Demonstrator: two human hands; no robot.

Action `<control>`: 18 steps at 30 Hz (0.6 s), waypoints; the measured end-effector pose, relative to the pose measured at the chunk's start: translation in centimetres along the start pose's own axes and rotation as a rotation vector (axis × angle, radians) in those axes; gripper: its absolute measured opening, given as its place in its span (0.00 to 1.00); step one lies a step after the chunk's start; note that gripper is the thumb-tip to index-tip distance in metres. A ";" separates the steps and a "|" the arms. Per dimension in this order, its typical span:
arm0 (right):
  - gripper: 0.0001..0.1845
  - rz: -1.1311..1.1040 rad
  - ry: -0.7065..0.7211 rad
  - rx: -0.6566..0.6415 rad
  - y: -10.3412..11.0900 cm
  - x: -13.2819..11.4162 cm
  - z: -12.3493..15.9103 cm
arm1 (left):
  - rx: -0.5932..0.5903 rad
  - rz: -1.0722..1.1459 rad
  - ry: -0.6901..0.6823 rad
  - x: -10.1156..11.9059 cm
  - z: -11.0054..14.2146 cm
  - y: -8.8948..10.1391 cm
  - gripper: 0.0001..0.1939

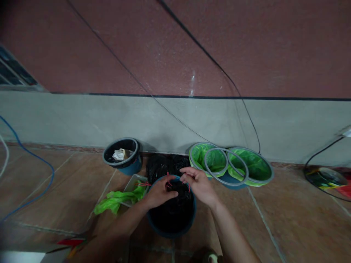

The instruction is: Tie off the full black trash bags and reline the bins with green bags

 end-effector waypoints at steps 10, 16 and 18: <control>0.19 -0.163 -0.028 -0.081 -0.9 -1.1 1.1 | 0.006 -0.267 -0.026 -3.9 -0.6 -7.7 0.17; 0.21 -0.187 -0.080 0.136 2.9 0.4 0.0 | -0.018 -0.345 0.054 -4.6 -0.7 -7.1 0.13; 0.22 -0.165 -0.091 0.195 3.9 0.7 -0.4 | -0.005 -0.303 0.033 -2.8 -1.3 -5.6 0.16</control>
Point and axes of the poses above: each hand's wrist, its own z-axis away from the middle knuckle, its own y-axis out of the back of the hand, x = y × z, the point moved 9 cm from there along -z, towards the middle knuckle, and after that the axes turned 15 degrees about x, right-handed, at the moved point
